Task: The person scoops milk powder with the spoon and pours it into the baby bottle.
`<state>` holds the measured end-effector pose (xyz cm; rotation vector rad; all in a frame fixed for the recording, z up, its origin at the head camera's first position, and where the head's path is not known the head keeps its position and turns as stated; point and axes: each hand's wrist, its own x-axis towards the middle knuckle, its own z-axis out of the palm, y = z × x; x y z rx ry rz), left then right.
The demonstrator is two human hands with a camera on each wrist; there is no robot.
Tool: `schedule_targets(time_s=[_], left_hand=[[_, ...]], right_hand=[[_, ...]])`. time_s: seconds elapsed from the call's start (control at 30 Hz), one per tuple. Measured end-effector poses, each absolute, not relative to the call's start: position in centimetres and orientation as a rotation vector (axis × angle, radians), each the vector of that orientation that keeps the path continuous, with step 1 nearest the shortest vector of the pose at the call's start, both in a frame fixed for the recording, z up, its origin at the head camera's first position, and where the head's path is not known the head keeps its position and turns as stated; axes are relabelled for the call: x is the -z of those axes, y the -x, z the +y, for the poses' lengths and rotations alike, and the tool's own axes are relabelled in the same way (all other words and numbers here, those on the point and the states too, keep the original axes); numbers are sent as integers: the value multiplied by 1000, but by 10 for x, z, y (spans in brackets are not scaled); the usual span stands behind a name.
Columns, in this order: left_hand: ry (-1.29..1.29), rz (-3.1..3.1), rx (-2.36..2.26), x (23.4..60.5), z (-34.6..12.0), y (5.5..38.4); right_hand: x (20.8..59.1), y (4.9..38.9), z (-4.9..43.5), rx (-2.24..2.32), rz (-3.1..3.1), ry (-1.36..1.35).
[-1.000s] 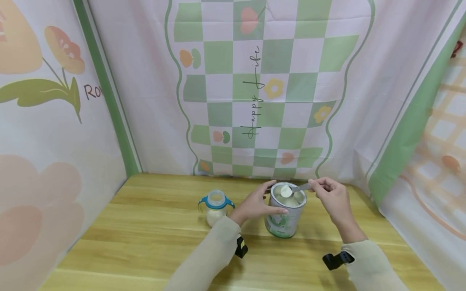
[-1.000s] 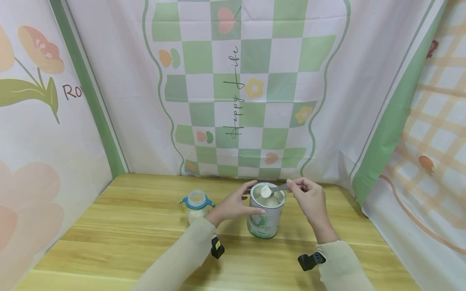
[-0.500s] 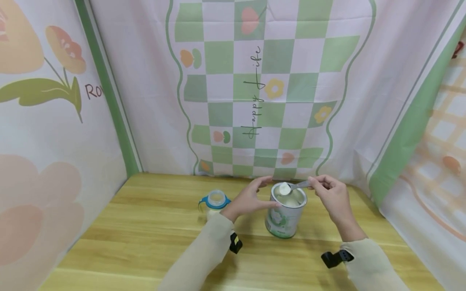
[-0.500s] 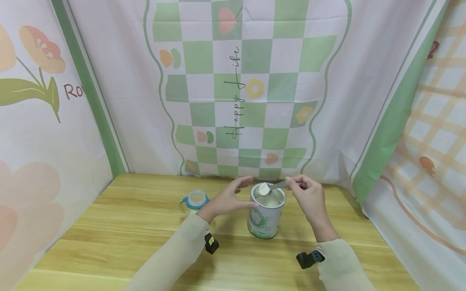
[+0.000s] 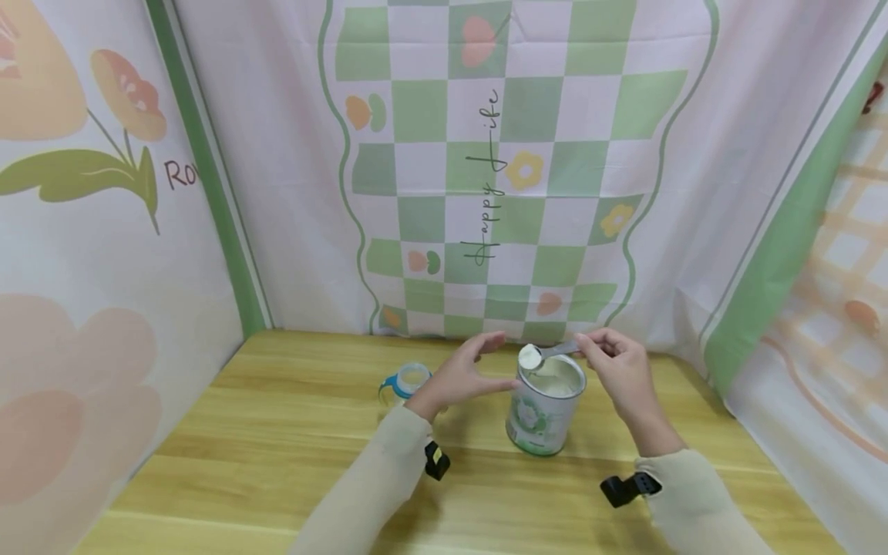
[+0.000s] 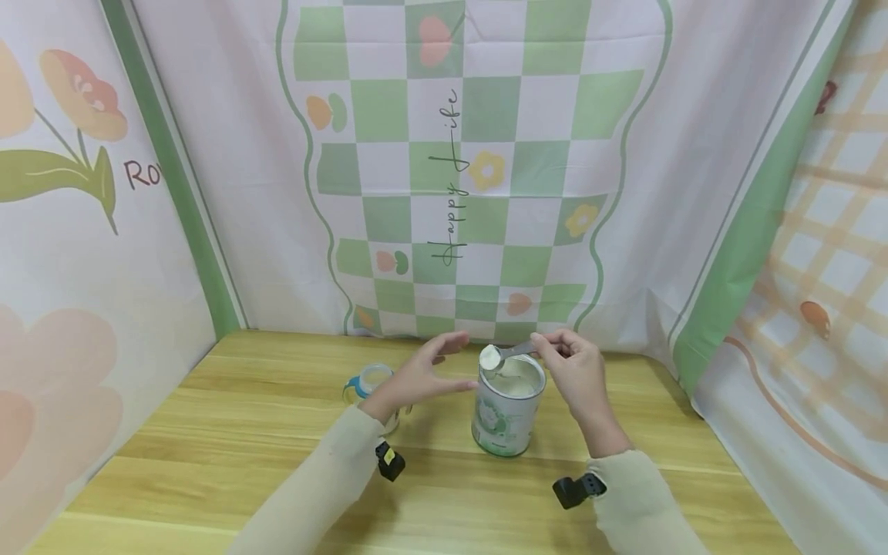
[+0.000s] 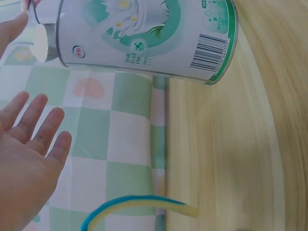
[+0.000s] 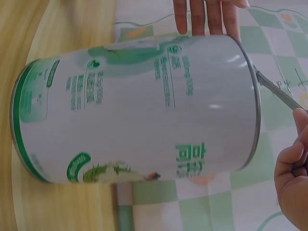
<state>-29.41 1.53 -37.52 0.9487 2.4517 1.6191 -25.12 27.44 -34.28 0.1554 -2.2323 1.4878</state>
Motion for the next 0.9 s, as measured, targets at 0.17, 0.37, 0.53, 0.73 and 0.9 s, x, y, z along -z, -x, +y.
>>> schedule_targets(time_s=[0.17, 0.37, 0.53, 0.73, 0.9], left_hand=[[-944, 2482, -1633, 373, 7, 295], [-936, 2487, -1659, 366, -8, 291], [-924, 2499, -1659, 363, -21, 290], [-922, 2554, -1639, 362, -39, 292], [-895, 2575, -1631, 361, -54, 290]], right_hand=[[344, 255, 264, -1543, -2189, -183], [345, 257, 251, -1586, -2194, -199], [343, 257, 238, -1607, -2233, -206], [344, 259, 223, -1591, -2273, -238], [345, 262, 210, -1602, -2286, -260]])
